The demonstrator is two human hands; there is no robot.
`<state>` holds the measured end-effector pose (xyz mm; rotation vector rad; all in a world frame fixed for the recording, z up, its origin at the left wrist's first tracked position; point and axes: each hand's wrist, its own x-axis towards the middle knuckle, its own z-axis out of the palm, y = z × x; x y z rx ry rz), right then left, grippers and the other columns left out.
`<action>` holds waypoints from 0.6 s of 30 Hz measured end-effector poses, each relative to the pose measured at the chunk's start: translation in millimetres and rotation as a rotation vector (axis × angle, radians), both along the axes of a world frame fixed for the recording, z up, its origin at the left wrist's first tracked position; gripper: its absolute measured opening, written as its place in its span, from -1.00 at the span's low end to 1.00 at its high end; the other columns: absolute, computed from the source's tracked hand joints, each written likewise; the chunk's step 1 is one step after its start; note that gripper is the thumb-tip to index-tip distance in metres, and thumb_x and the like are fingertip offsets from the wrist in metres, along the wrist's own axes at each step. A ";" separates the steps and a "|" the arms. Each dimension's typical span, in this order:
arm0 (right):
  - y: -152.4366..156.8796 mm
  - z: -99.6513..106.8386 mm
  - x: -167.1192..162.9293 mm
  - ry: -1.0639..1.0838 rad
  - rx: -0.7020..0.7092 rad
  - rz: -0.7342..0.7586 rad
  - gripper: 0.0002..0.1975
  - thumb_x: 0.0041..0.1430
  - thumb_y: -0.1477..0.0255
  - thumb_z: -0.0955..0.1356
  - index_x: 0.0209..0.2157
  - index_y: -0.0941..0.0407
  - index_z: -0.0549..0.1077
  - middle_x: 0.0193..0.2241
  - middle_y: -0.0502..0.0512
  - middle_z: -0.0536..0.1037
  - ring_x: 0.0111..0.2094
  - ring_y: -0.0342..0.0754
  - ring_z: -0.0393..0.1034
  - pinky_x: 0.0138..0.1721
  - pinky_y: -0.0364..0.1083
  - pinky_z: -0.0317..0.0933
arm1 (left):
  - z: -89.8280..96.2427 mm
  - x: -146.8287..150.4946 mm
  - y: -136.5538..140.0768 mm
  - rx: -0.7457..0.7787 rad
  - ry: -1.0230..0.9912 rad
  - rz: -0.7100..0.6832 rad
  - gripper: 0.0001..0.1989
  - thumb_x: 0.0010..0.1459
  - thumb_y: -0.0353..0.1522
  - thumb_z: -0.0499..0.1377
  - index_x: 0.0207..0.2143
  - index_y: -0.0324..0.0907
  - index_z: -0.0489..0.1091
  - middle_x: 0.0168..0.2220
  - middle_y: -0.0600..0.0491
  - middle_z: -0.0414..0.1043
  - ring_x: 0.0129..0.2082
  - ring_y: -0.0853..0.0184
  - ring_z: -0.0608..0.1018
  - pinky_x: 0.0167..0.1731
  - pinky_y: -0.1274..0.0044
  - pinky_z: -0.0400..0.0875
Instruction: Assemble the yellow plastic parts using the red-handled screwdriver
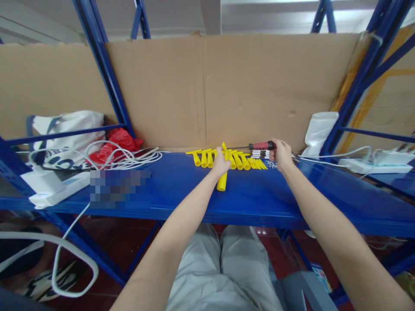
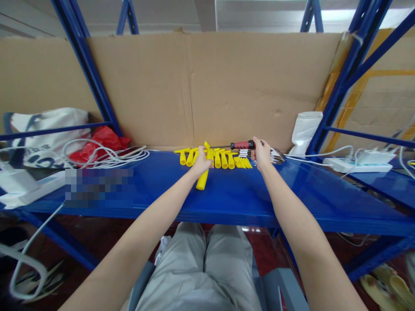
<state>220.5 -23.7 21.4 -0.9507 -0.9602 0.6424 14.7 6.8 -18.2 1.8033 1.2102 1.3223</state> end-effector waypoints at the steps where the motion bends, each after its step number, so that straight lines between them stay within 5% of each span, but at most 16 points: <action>1: 0.2 0.4 0.1 0.016 -0.003 0.003 -0.67 -0.02 0.17 0.36 -0.53 0.06 0.17 -0.85 -0.21 0.11 -0.85 -0.24 -0.05 -0.83 -0.21 -0.17 | 0.3 -0.2 -0.4 0.002 0.011 0.006 -0.30 -0.11 -0.64 0.08 0.11 -0.10 0.02 -0.23 0.05 0.39 -0.42 0.43 0.50 -0.34 0.56 0.45; 5: 0.2 1.2 -0.3 0.058 -0.013 0.044 -0.69 -0.02 0.17 0.35 -0.49 0.08 0.21 -0.77 -0.15 0.26 -0.81 -0.23 0.07 -0.83 -0.22 -0.12 | 2.4 -1.5 -3.4 0.013 0.078 0.036 -0.34 -0.09 -0.63 0.07 0.09 -0.13 0.03 -0.24 0.04 0.39 -0.40 0.40 0.51 -0.30 0.53 0.44; 11: -0.2 -1.3 0.6 -0.003 0.000 0.063 -0.63 -0.05 0.13 0.37 -0.54 0.06 0.16 -0.86 -0.23 0.07 -0.86 -0.26 -0.08 -0.84 -0.20 -0.16 | 5.3 -3.3 -6.1 0.049 0.134 0.086 -0.42 -0.05 -0.61 0.05 0.05 -0.14 0.06 -0.16 -0.04 0.38 -0.28 0.32 0.51 -0.29 0.48 0.45; 18: 1.1 0.3 -0.3 0.057 0.007 0.087 -0.63 -0.12 0.11 0.39 -0.49 0.07 0.20 -0.75 -0.14 0.29 -0.80 -0.22 0.10 -0.83 -0.21 -0.12 | 5.0 -4.4 -4.9 0.055 0.116 0.070 -0.40 -0.06 -0.60 0.05 0.07 -0.13 0.06 -0.11 -0.06 0.36 -0.22 0.30 0.50 -0.30 0.50 0.45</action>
